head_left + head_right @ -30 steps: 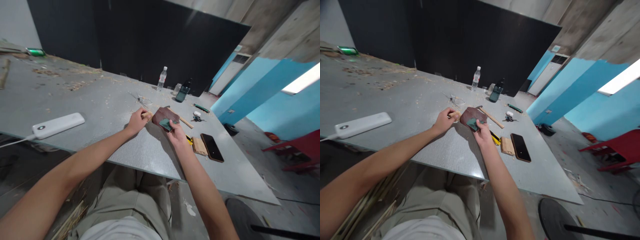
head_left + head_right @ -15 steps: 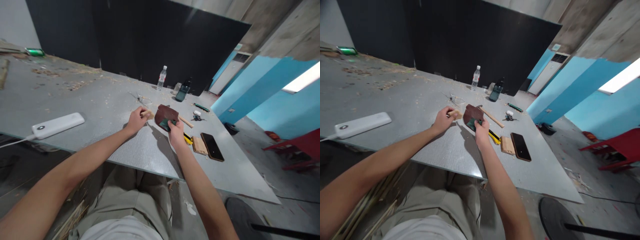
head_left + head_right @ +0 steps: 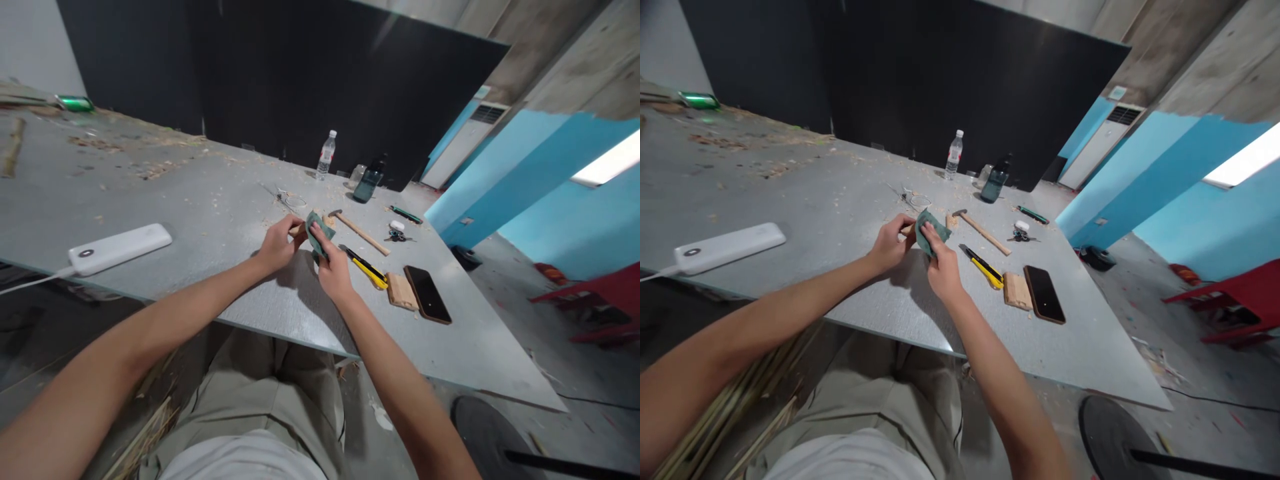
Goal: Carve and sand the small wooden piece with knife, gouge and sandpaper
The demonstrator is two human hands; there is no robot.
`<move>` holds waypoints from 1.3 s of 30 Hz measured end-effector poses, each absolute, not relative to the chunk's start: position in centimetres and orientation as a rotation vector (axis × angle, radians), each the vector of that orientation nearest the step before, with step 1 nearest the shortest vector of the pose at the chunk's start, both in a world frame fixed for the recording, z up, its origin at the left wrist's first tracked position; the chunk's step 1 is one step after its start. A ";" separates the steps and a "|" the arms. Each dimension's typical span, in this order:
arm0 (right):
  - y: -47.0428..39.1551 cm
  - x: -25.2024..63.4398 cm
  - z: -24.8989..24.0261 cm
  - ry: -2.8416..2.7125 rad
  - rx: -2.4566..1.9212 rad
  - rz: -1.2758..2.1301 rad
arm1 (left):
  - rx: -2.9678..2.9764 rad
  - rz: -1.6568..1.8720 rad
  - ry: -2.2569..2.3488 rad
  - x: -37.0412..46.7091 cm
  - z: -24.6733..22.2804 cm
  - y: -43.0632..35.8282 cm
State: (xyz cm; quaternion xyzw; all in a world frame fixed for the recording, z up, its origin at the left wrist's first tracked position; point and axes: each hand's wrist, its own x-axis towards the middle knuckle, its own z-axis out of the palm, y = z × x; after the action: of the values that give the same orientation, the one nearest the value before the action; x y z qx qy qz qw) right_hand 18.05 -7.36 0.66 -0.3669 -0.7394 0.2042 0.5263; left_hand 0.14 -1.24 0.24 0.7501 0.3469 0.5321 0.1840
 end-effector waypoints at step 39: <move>-8.6 17.8 2.5 -1.546 -0.922 0.567 | 2.030 1.501 1.023 1.1 0.1 -1.5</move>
State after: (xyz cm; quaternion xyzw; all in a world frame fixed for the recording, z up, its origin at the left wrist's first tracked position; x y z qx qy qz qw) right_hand 17.84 -8.62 2.46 -0.3956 -0.6632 0.2432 0.5869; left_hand 1.15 -1.46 0.10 0.7290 0.3674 0.5390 0.2075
